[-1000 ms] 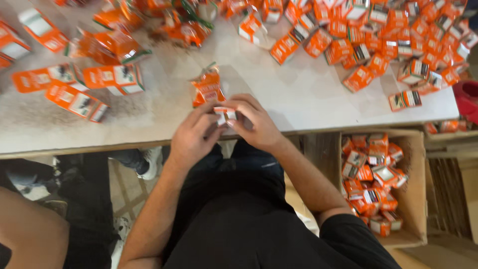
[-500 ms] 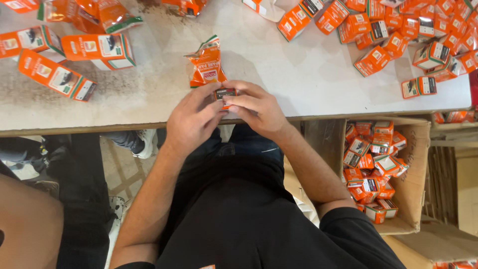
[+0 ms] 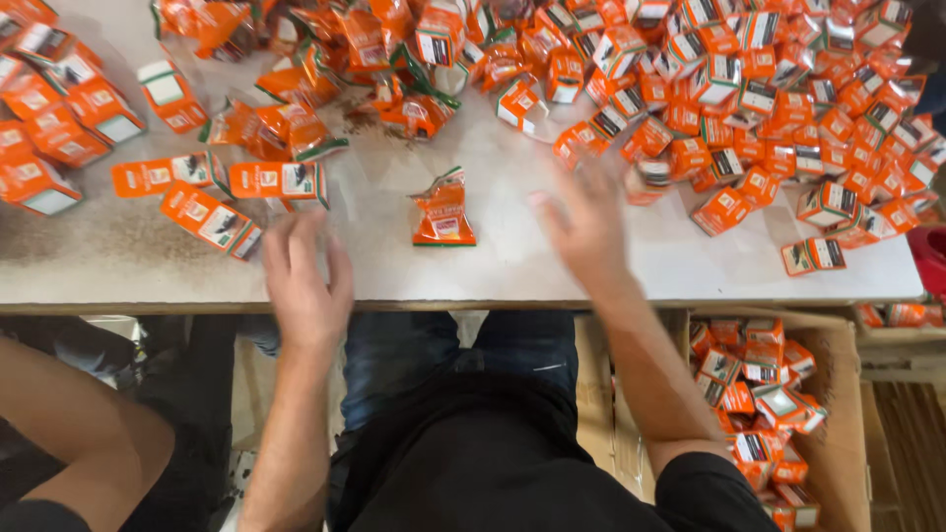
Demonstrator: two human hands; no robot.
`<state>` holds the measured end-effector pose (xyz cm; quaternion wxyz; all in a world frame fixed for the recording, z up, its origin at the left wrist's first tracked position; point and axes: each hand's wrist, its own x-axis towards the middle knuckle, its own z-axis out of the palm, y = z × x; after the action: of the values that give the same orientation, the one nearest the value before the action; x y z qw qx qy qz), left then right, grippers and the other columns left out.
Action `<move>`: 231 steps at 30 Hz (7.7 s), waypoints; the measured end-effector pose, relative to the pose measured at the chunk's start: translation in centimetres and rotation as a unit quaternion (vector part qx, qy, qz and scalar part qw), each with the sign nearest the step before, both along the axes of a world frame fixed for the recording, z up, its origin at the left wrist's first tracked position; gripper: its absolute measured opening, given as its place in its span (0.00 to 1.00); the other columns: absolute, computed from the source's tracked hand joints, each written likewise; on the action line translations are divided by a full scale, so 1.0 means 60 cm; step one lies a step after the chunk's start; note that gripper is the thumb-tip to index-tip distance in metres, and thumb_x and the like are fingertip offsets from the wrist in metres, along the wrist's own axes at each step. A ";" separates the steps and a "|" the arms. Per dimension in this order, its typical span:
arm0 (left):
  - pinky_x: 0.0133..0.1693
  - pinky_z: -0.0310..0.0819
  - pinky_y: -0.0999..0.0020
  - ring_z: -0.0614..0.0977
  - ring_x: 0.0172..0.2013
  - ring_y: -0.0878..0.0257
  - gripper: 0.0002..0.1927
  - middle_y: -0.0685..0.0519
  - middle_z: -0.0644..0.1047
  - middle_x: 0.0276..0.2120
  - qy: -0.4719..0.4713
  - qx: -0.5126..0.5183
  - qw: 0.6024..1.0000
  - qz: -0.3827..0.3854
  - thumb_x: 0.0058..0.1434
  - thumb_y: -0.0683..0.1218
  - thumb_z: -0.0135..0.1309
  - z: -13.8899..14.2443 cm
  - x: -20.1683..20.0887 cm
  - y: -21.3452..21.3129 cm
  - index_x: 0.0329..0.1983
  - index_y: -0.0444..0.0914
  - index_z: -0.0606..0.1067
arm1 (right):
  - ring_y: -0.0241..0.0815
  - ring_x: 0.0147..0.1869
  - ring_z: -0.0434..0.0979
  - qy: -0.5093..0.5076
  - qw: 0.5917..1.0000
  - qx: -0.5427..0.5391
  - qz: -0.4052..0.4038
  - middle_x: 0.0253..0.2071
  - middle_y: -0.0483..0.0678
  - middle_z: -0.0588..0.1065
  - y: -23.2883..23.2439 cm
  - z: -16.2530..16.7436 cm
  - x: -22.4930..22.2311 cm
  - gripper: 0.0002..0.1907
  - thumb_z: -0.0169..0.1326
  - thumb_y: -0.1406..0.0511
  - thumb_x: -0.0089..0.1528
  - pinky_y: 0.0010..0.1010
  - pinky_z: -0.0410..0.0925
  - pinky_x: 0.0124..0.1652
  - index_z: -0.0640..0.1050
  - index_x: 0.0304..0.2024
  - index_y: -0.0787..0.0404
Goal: The person packs small orange product boxes at a work table. They pick up a plastic-wrapped item, place it into an open orange carton, fold the carton flaps closed, and set the finished box aside, repeating the cycle continuously while other workers pack alongside.
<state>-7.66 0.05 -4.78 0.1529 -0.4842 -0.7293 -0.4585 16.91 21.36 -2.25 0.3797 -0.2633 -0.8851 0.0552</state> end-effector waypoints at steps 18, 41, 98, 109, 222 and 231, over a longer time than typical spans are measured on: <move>0.48 0.75 0.57 0.75 0.46 0.44 0.40 0.40 0.67 0.50 -0.143 0.054 0.966 -0.207 0.49 0.37 0.60 -0.003 0.066 0.046 0.68 0.31 0.62 | 0.37 0.37 0.80 0.136 0.925 -0.346 0.079 0.33 0.47 0.78 -0.085 -0.072 0.000 0.11 0.51 0.69 0.68 0.29 0.73 0.40 0.75 0.54 0.65; 0.46 0.77 0.55 0.80 0.49 0.50 0.20 0.49 0.75 0.45 0.167 -0.046 0.953 -0.250 0.43 0.38 0.63 0.013 0.092 0.026 0.42 0.38 0.79 | 0.59 0.37 0.79 -0.042 0.979 -0.114 0.163 0.31 0.55 0.77 -0.099 0.010 -0.012 0.06 0.53 0.66 0.66 0.46 0.70 0.35 0.72 0.43 0.60; 0.49 0.73 0.55 0.76 0.48 0.43 0.28 0.42 0.72 0.47 -0.017 0.000 0.985 -0.171 0.51 0.43 0.70 -0.003 0.114 0.068 0.54 0.33 0.74 | 0.57 0.67 0.62 -0.058 0.993 0.044 0.096 0.63 0.53 0.67 -0.106 -0.020 -0.039 0.17 0.62 0.62 0.60 0.52 0.58 0.62 0.81 0.51 0.57; 0.51 0.79 0.57 0.82 0.53 0.48 0.20 0.48 0.77 0.53 0.043 0.026 0.972 -0.228 0.53 0.38 0.66 0.004 0.115 0.068 0.48 0.35 0.75 | 0.50 0.59 0.76 0.104 0.951 -0.275 0.092 0.63 0.52 0.70 -0.113 -0.050 -0.023 0.26 0.61 0.63 0.63 0.38 0.70 0.58 0.72 0.63 0.59; 0.51 0.79 0.53 0.80 0.51 0.41 0.22 0.40 0.76 0.55 -0.009 -0.023 0.978 -0.208 0.52 0.42 0.68 -0.028 0.123 0.062 0.49 0.36 0.74 | 0.61 0.46 0.74 0.032 0.985 -0.145 0.086 0.43 0.61 0.74 -0.107 -0.032 -0.009 0.24 0.60 0.64 0.60 0.44 0.68 0.44 0.68 0.55 0.67; 0.49 0.80 0.58 0.80 0.53 0.44 0.33 0.43 0.77 0.57 -0.088 -0.036 0.962 -0.255 0.51 0.39 0.65 -0.024 0.107 0.070 0.61 0.38 0.68 | 0.53 0.56 0.78 0.226 0.934 -0.220 0.169 0.58 0.55 0.72 -0.111 -0.019 0.025 0.37 0.69 0.63 0.60 0.36 0.73 0.57 0.61 0.62 0.63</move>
<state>-1.21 4.26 -6.24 -0.0507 -0.6170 -0.6083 -0.4967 18.42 14.69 -3.40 0.4877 -0.1676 -0.7728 0.3699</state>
